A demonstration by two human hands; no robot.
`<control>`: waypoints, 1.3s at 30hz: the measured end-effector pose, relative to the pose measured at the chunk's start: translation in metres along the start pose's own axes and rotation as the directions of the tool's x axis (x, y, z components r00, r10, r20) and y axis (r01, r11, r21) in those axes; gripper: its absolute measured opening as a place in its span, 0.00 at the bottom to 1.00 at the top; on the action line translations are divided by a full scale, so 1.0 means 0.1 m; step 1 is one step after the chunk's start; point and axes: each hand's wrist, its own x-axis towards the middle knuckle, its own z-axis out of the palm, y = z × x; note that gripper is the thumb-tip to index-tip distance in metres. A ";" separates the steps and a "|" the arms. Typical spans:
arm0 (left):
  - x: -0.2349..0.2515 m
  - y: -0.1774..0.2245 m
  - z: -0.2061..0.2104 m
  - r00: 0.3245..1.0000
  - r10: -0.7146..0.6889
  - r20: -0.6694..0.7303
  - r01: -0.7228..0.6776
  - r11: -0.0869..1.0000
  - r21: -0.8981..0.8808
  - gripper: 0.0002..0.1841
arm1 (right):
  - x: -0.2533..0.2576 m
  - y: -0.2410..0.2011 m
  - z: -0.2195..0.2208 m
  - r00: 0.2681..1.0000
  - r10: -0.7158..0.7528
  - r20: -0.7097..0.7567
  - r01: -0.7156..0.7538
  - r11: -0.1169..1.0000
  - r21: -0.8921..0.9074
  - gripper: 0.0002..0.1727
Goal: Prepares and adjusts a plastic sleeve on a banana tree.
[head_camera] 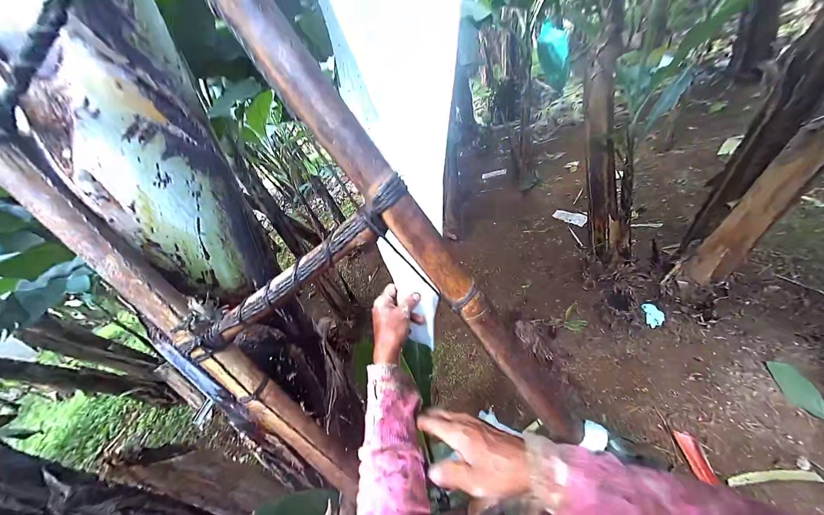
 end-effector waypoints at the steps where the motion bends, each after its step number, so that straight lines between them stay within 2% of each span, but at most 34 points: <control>1: -0.05 -0.02 0.18 1.000 -0.010 -0.002 0.011 1.000 0.016 0.10 | -0.27 -0.14 -0.30 0.991 -0.109 0.073 0.104 0.992 0.066 0.23; 2: -0.11 -0.03 0.35 1.000 -0.013 -0.006 0.013 0.999 0.047 0.10 | -0.52 -0.22 -0.60 0.977 -0.191 0.093 0.171 0.967 0.190 0.18; 3: -0.14 -0.06 0.52 1.000 0.003 -0.006 -0.003 0.996 0.086 0.10 | -0.71 -0.26 -0.89 0.976 -0.218 -0.009 0.207 0.910 0.359 0.17; 4: -0.14 -0.12 0.69 1.000 0.026 0.013 -0.027 0.993 0.113 0.13 | -0.83 -0.28 -1.17 0.959 -0.157 -0.235 0.253 0.846 0.470 0.16; 5: -0.08 -0.24 0.88 0.997 0.050 0.052 -0.055 0.993 0.108 0.18 | -0.81 -0.28 -1.44 0.857 -0.058 -0.512 0.317 0.842 0.436 0.13; 6: -0.02 -0.35 1.11 0.994 0.065 0.093 -0.072 0.995 0.071 0.21 | -0.68 -0.20 -1.70 0.681 0.016 -0.732 0.286 0.915 0.286 0.10; 7: 0.02 -0.35 1.38 0.990 0.071 0.122 -0.076 0.996 0.039 0.20 | -0.50 -0.04 -1.93 0.535 0.061 -0.843 0.117 0.982 0.146 0.17; 8: 0.01 -0.22 1.61 0.982 0.048 0.183 -0.056 0.998 0.039 0.19 | -0.33 0.15 -2.12 0.490 0.129 -0.862 -0.119 0.990 0.080 0.37; 9: 0.00 -0.12 1.81 0.970 0.052 0.238 -0.060 0.998 0.027 0.17 | -0.16 0.33 -2.26 0.493 0.209 -0.845 -0.310 0.949 0.054 0.53; 10: 0.01 -0.09 1.99 0.960 0.078 0.269 -0.083 0.997 0.007 0.15 | -0.02 0.51 -2.35 0.499 0.274 -0.822 -0.425 0.904 0.044 0.57; 11: 0.01 -0.09 2.14 0.957 0.109 0.268 -0.103 0.994 -0.036 0.13 | 0.05 0.67 -2.40 0.480 0.310 -0.821 -0.455 0.888 0.069 0.48; 12: 0.00 -0.11 2.26 0.960 0.126 0.250 -0.105 0.990 -0.095 0.13 | 0.06 0.82 -2.45 0.429 0.341 -0.836 -0.397 0.903 0.164 0.33; 13: 0.00 -0.14 2.31 0.968 0.120 0.221 -0.086 0.984 -0.156 0.16 | 0.00 0.95 -2.50 0.369 0.390 -0.844 -0.247 0.916 0.316 0.22; 15: 0.04 -0.23 2.29 0.988 0.049 0.146 -0.015 0.974 -0.225 0.24 | -0.22 1.11 -2.65 0.281 0.473 -0.835 0.147 0.839 0.525 0.19; 16: 0.08 -0.27 2.24 0.994 0.014 0.105 0.011 0.971 -0.238 0.25 | -0.35 1.13 -2.75 0.239 0.498 -0.833 0.242 0.801 0.548 0.21; 18: 0.20 -0.38 2.11 0.999 0.003 0.037 0.005 0.979 -0.206 0.23 | -0.57 1.09 -2.93 0.116 0.492 -0.863 0.243 0.828 0.505 0.20; 19: 0.27 -0.45 2.04 1.000 0.023 0.019 -0.019 0.985 -0.174 0.21 | -0.67 1.10 -2.98 0.088 0.442 -0.893 0.197 0.871 0.451 0.18; 20: 0.33 -0.50 1.99 0.999 0.048 0.012 -0.046 0.986 -0.163 0.17 | -0.78 1.16 -3.02 0.107 0.369 -0.923 0.143 0.913 0.381 0.18; 21: 0.37 -0.53 1.95 0.998 0.065 0.019 -0.061 0.982 -0.180 0.14 | -0.89 1.22 -3.03 0.166 0.302 -0.939 0.080 0.945 0.318 0.20; 24: 0.39 -0.59 1.91 0.993 0.097 0.074 -0.069 0.945 -0.321 0.17 | -1.11 1.31 -3.00 0.390 0.226 -0.893 -0.040 0.973 0.229 0.26; 25: 0.38 -0.61 1.91 0.992 0.094 0.081 -0.060 0.936 -0.346 0.14 | -1.16 1.30 -2.99 0.436 0.225 -0.871 -0.073 0.974 0.214 0.25; 27: 0.38 -0.64 1.91 0.994 0.067 0.085 -0.039 0.955 -0.292 0.11 | -1.21 1.31 -3.06 0.484 0.245 -0.840 -0.167 0.968 0.186 0.15; 28: 0.39 -0.67 1.90 0.994 0.051 0.093 -0.031 0.978 -0.207 0.14 | -1.22 1.33 -3.09 0.490 0.279 -0.826 -0.237 0.954 0.181 0.13; 30: 0.42 -0.65 1.86 0.989 0.036 0.145 -0.048 0.996 0.079 0.21 | -1.24 1.38 -3.15 0.451 0.346 -0.823 -0.329 0.921 0.208 0.18; 32: 0.47 -0.49 1.81 0.974 0.009 0.225 -0.100 0.913 0.397 0.22 | -1.19 1.42 -3.13 0.336 0.406 -0.850 -0.309 0.900 0.307 0.23; 33: 0.48 -0.37 1.80 0.965 -0.001 0.263 -0.122 0.886 0.447 0.23 | -1.14 1.43 -3.07 0.288 0.428 -0.856 -0.274 0.894 0.355 0.25; 34: 0.48 -0.29 1.82 0.961 0.033 0.274 -0.142 0.910 0.389 0.26 | -1.08 1.42 -2.98 0.274 0.442 -0.854 -0.254 0.890 0.379 0.26; 35: 0.47 -0.22 1.88 0.964 0.096 0.247 -0.155 0.960 0.233 0.33 | -1.02 1.38 -2.87 0.295 0.447 -0.845 -0.262 0.888 0.379 0.27; 37: 0.43 -0.03 2.08 0.956 0.183 0.227 -0.151 0.977 -0.152 0.43 | -0.89 1.26 -2.69 0.414 0.410 -0.813 -0.324 0.901 0.289 0.26; 38: 0.37 0.06 2.19 0.956 0.180 0.234 -0.121 0.962 -0.246 0.40 | -0.85 1.25 -2.67 0.492 0.386 -0.780 -0.362 0.906 0.220 0.29; 39: 0.32 0.09 2.27 0.963 0.150 0.222 -0.093 0.965 -0.247 0.32 | -0.83 1.26 -2.69 0.565 0.383 -0.731 -0.414 0.898 0.151 0.33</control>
